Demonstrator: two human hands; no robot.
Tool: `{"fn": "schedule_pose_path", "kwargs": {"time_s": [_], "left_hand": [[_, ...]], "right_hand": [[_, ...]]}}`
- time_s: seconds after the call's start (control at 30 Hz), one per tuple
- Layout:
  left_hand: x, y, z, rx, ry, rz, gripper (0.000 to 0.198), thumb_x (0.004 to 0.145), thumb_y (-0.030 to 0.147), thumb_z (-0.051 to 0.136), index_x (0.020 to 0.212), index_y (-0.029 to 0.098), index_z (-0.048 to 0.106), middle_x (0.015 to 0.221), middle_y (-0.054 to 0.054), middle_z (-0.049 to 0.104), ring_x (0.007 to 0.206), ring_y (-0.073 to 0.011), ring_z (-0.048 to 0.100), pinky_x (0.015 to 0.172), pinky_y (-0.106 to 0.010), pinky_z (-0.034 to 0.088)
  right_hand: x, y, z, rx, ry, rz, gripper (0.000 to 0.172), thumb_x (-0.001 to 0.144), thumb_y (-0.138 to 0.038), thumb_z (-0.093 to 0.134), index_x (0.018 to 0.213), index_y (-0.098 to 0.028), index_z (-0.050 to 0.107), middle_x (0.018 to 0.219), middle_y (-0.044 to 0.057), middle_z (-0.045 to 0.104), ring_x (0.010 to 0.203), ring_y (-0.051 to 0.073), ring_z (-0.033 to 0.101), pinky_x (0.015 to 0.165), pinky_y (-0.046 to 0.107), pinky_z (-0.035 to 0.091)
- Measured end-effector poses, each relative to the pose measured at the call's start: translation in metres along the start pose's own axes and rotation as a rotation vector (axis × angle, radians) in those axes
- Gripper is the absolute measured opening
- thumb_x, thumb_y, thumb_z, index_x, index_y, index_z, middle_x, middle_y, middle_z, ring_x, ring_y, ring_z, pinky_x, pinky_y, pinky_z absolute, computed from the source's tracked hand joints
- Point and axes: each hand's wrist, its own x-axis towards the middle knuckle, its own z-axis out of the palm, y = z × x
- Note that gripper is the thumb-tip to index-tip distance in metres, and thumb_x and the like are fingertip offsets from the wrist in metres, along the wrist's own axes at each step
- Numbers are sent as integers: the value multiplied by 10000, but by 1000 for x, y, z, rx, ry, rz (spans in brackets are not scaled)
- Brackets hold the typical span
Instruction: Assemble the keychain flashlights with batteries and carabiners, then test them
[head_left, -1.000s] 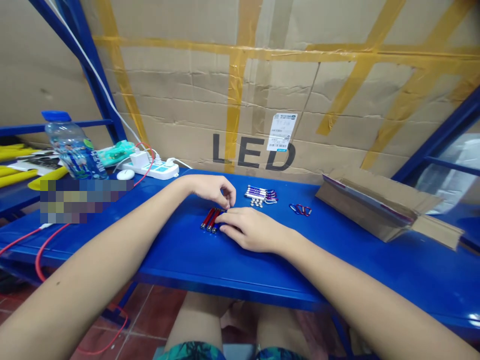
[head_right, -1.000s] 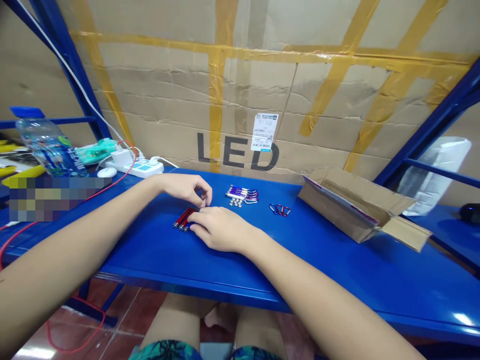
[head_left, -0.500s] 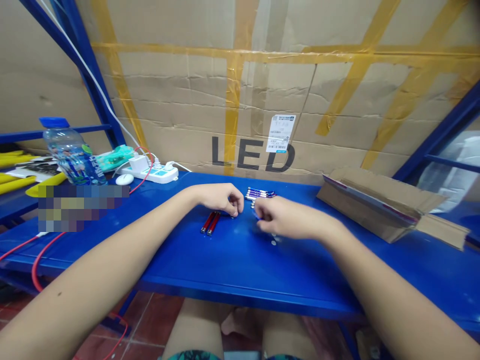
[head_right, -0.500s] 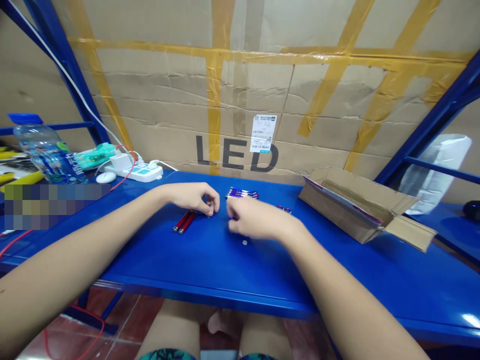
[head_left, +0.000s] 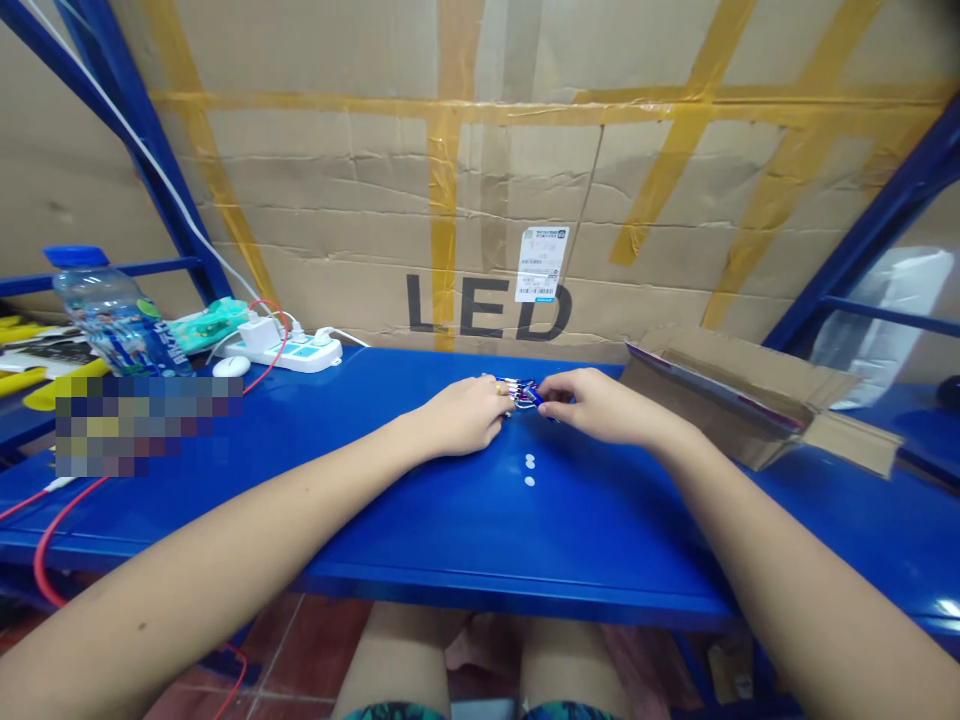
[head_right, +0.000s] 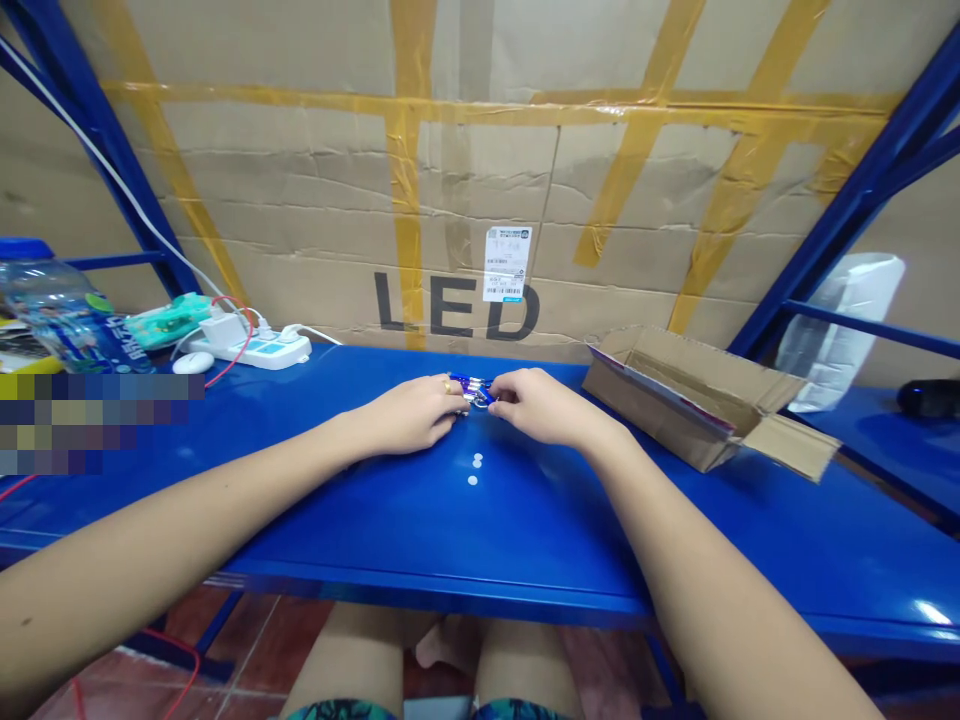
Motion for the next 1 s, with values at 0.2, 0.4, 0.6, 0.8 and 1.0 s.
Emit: {"fn": "schedule_pose_path", "kwargs": {"time_s": [0.2, 0.4, 0.6, 0.8, 1.0], "left_hand": [[1, 0, 4, 13, -55, -11, 281, 859, 99, 474, 1024, 159, 693, 1147, -124, 677, 1104, -276, 602, 1004, -415, 457], [-1, -1, -3, -140, -82, -11, 311, 822, 36, 461, 956, 187, 697, 1075, -94, 696, 1048, -251, 627, 941, -375, 479], [-7, -4, -14, -200, -115, -139, 182, 896, 166, 513, 949, 176, 687, 1005, -101, 696, 941, -249, 638, 802, -350, 480], [-5, -4, -10, -123, -161, -209, 155, 916, 234, 541, 889, 161, 675, 960, -115, 696, 928, -267, 639, 808, -363, 463], [-5, -6, -13, -201, -182, -298, 71, 872, 202, 602, 814, 169, 626, 862, -71, 695, 852, -237, 636, 713, -319, 438]], "right_hand": [[-1, -3, -1, 21, -20, -9, 119, 838, -242, 574, 776, -195, 663, 735, 21, 685, 645, 162, 561, 607, 278, 386], [-2, -4, -2, 34, -32, -14, 116, 834, -239, 569, 779, -192, 659, 737, 22, 678, 652, 163, 560, 608, 280, 382], [0, -2, 1, 98, -28, -55, 85, 826, -244, 573, 811, -188, 635, 761, 23, 673, 700, 173, 573, 629, 278, 398], [4, -2, 10, 139, -34, -104, 73, 798, -196, 579, 844, -177, 632, 826, 25, 679, 760, 177, 591, 683, 277, 418], [6, -2, 17, 102, -51, -137, 121, 813, -165, 571, 901, -183, 653, 892, 30, 699, 799, 184, 607, 717, 286, 421]]}}
